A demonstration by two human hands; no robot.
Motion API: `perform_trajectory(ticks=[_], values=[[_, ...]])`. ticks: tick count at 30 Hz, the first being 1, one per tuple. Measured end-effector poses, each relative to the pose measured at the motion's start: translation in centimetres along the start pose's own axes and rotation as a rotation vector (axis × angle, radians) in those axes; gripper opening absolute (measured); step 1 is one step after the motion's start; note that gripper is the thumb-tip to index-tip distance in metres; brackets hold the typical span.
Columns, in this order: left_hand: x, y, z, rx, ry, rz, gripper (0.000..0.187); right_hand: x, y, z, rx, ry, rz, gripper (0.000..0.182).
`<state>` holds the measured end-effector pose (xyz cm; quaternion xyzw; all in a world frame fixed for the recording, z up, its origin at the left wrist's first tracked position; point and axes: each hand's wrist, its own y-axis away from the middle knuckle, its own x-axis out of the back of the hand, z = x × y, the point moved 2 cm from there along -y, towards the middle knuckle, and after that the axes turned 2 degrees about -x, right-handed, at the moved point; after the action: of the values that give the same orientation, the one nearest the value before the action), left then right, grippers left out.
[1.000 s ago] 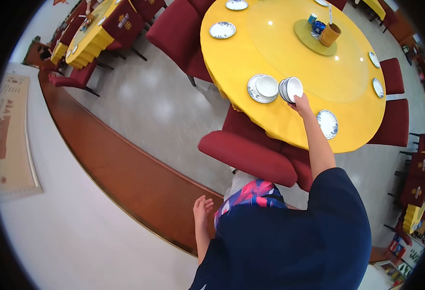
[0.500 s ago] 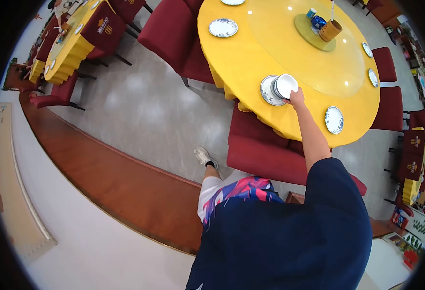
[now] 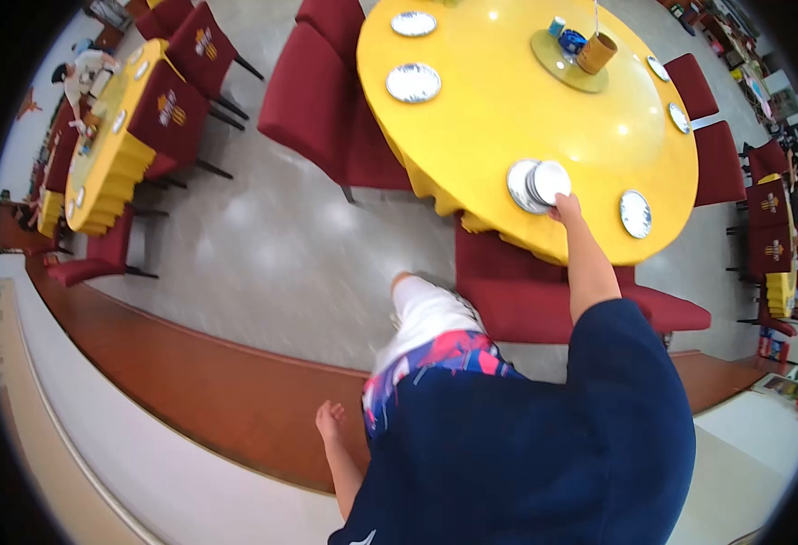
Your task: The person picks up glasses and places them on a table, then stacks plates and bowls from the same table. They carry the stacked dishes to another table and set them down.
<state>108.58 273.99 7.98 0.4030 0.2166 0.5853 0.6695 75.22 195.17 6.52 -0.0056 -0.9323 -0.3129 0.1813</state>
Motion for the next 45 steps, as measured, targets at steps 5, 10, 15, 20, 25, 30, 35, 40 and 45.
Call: perform_trajectory(ticks=[5, 10, 15, 20, 25, 30, 35, 40, 45], values=[[-1.6, -5.1, 7.3, 0.005, -0.057, -0.076, 0.03, -2.6, 1.7, 0.1, -0.107, -0.428, -0.12, 0.049], [-6.8, -9.0, 14.3, 0.068, -0.141, -0.176, 0.032, -5.2, 1.6, -0.5, -0.129, -0.698, -0.076, 0.048], [-13.0, -13.6, 21.9, 0.045, -0.391, -0.247, 0.037, -8.0, 2.1, -2.2, -0.18, -0.887, 0.078, 0.049], [-18.5, -15.7, 30.0, -0.042, -0.484, -0.267, 0.037, -9.4, 1.5, -2.4, -0.257, -1.102, 0.097, 0.046], [-20.4, -18.6, 33.3, -0.098, -0.464, -0.251, 0.036, -10.8, 2.0, -3.1, -0.157, -1.169, -0.018, 0.045], [-21.1, -20.4, 36.0, -0.011, -0.476, -0.235, 0.034, -14.2, 2.5, -7.9, -0.019, -1.252, 0.045, 0.044], [-18.1, -26.4, 38.6, 0.078, -0.46, -0.232, 0.036, -20.1, 1.7, -12.0, 0.051, -1.289, 0.033, 0.043], [-14.7, -35.1, 43.4, 0.063, -0.367, -0.24, 0.037, -29.2, 1.6, -15.8, 0.105, -1.359, 0.044, 0.043], [-9.9, -41.5, 49.7, 0.1, -0.202, -0.217, 0.039, -37.8, 4.1, -21.0, 0.123, -1.372, 0.096, 0.042]])
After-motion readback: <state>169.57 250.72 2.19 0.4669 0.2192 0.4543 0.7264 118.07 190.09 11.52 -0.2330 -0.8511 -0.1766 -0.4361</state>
